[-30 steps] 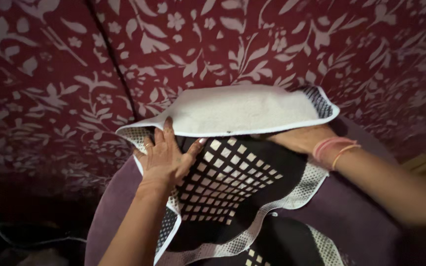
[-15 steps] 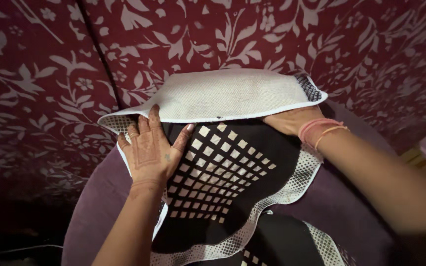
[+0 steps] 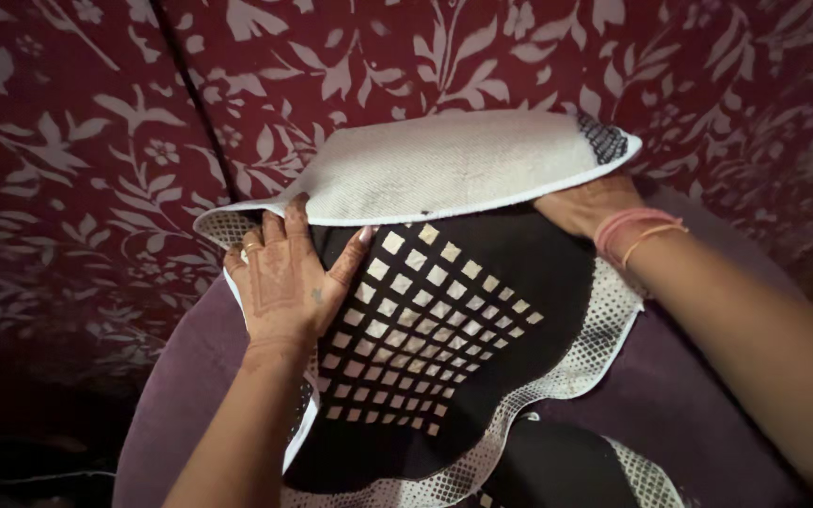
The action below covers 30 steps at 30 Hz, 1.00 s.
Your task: The person folds a black and white patterned seat cushion and a maroon patterned fabric cover by hand.
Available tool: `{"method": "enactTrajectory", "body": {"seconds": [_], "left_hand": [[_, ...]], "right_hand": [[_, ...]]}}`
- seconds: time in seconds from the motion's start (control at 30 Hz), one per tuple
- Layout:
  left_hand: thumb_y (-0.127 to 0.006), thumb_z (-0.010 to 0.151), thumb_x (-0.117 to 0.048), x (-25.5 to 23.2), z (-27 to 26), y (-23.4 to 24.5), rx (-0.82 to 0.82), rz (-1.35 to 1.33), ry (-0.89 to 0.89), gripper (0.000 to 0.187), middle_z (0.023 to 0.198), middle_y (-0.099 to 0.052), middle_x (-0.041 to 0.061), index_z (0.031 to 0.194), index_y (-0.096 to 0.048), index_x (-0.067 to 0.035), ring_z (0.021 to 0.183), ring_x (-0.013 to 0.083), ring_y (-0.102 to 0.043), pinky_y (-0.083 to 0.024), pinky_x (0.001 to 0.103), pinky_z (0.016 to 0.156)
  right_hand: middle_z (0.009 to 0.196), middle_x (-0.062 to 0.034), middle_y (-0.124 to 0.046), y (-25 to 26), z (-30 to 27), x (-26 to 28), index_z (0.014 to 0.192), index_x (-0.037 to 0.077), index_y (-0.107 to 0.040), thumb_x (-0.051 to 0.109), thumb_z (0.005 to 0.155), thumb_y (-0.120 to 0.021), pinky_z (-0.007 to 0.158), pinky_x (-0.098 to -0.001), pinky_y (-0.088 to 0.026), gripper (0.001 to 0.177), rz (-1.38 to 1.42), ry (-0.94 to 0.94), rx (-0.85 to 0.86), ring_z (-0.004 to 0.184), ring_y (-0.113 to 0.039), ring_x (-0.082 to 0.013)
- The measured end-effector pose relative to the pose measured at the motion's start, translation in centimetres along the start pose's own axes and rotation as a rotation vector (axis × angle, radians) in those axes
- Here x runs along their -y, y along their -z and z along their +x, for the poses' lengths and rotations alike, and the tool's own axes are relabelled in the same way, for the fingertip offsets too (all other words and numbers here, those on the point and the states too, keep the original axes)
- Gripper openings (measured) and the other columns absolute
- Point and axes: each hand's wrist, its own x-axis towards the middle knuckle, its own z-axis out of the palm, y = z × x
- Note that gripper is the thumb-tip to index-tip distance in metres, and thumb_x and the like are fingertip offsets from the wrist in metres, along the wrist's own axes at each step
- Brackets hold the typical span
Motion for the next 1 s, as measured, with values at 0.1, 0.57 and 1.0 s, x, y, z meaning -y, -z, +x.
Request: {"method": "enactTrajectory", "body": {"seconds": [0.1, 0.57, 1.0], "left_hand": [[-0.035, 0.086, -0.087, 0.3, 0.1, -0.2, -0.017, -0.011, -0.014, 0.102, 0.142, -0.051, 0.018, 0.154, -0.037, -0.012, 0.133, 0.0363, -0.045, -0.023, 0.059, 0.114], [-0.032, 0.084, -0.088, 1.6, 1.8, 0.4, 0.053, -0.142, 0.033, 0.100, 0.129, -0.065, 0.019, 0.149, -0.048, -0.014, 0.123, 0.0354, -0.060, -0.043, 0.055, 0.104], [-0.023, 0.090, -0.085, 1.1, 1.1, 0.2, 0.127, -0.073, 0.131, 0.097, 0.126, -0.063, 0.025, 0.153, -0.041, -0.013, 0.124, 0.0385, -0.060, -0.047, 0.054, 0.103]], "right_hand": [[0.127, -0.0186, -0.068, 0.2, -0.3, 0.3, 0.129, 0.004, -0.065, 0.045, 0.104, -0.043, 0.096, -0.0491, -0.052, 0.053, 0.016, 0.012, -0.009, 0.110, -0.067, -0.0376], [0.139, -0.0255, -0.057, -1.1, -0.4, -0.8, 0.136, -0.001, -0.058, 0.039, 0.102, -0.041, 0.099, -0.0525, -0.043, 0.055, 0.072, 0.170, -0.164, 0.122, -0.055, -0.0443], [0.126, -0.0213, -0.066, -2.1, -0.6, -0.1, 0.127, 0.005, -0.066, 0.042, 0.104, -0.040, 0.089, -0.0546, -0.051, 0.050, -0.023, 0.151, -0.148, 0.110, -0.064, -0.0421]]}}
